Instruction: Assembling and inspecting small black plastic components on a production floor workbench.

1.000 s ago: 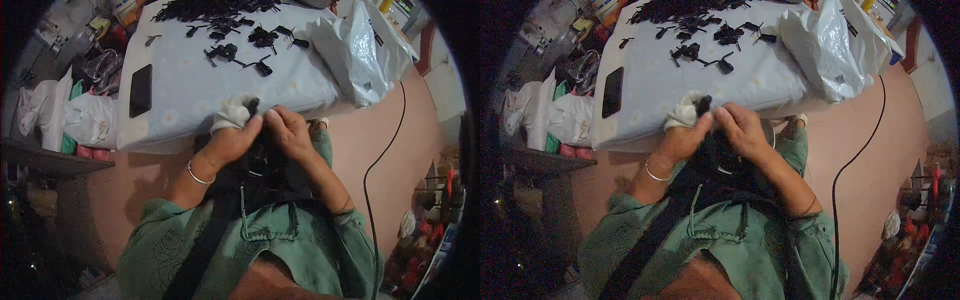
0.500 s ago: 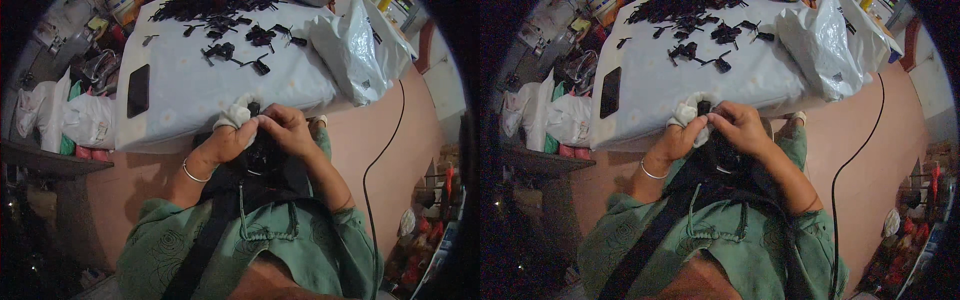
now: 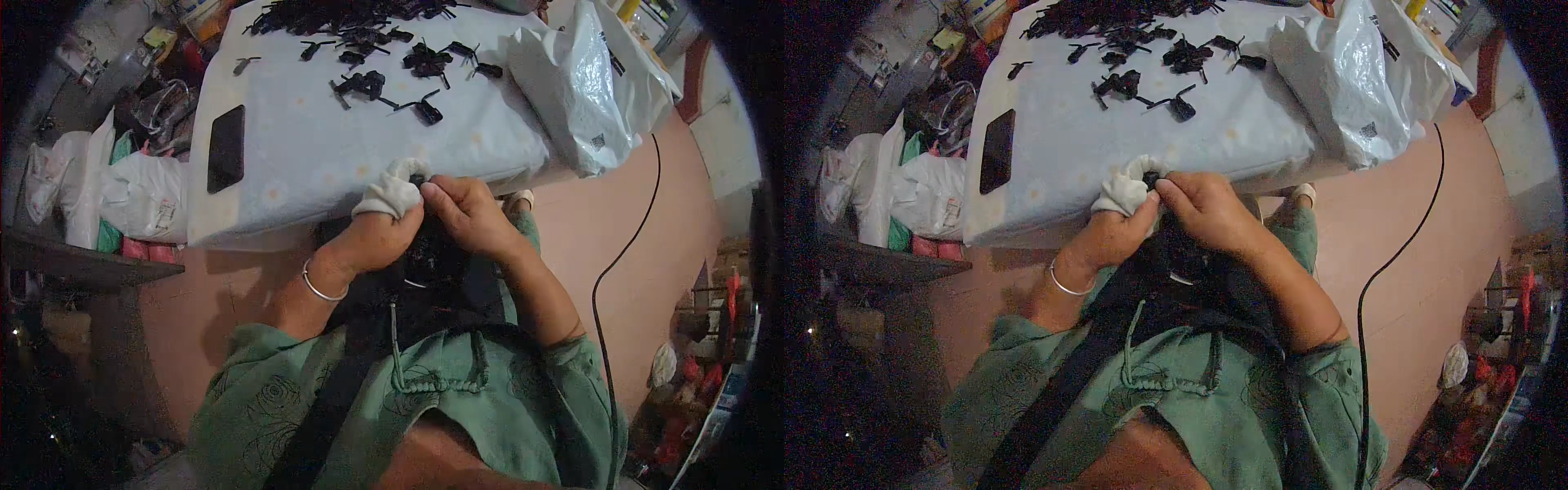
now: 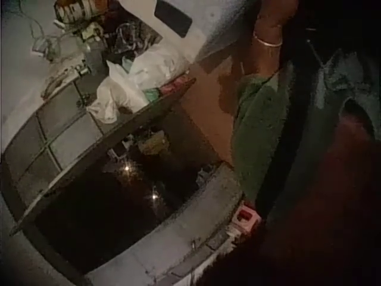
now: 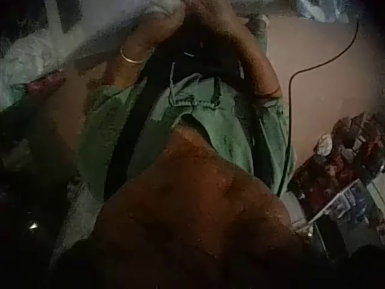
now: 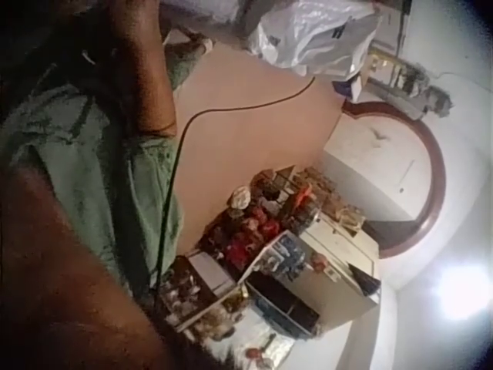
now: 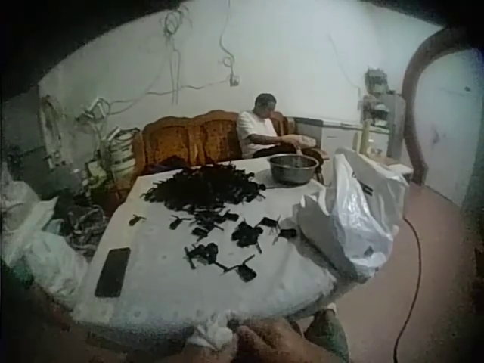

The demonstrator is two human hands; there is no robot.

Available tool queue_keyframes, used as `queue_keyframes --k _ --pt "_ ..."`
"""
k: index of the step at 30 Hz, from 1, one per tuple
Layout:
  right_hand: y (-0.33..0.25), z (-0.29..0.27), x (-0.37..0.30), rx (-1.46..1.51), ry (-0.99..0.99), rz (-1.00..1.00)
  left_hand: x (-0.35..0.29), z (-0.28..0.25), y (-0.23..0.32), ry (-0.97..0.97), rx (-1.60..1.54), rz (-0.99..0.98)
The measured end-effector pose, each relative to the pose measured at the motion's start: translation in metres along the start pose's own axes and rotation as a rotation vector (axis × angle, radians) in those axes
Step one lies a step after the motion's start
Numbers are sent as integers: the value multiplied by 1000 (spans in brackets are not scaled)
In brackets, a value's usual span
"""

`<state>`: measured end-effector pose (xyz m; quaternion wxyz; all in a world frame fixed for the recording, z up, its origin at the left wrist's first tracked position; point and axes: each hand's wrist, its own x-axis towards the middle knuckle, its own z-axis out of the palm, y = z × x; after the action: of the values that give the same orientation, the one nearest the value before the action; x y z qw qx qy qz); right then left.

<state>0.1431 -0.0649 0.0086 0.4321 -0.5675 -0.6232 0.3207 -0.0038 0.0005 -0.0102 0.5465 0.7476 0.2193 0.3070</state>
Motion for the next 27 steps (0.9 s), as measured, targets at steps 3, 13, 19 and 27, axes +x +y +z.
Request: queue_keyframes --k 3,13,19,27 --pt "11 12 0 109 8 45 2 1 5 121 371 417" --pt "32 -27 49 -544 320 62 16 -26 9 92 601 414" --pt "47 -27 70 -752 230 2 31 -33 6 127 580 306" --pt "1 -29 14 -317 -146 -113 22 -31 10 -306 268 83"
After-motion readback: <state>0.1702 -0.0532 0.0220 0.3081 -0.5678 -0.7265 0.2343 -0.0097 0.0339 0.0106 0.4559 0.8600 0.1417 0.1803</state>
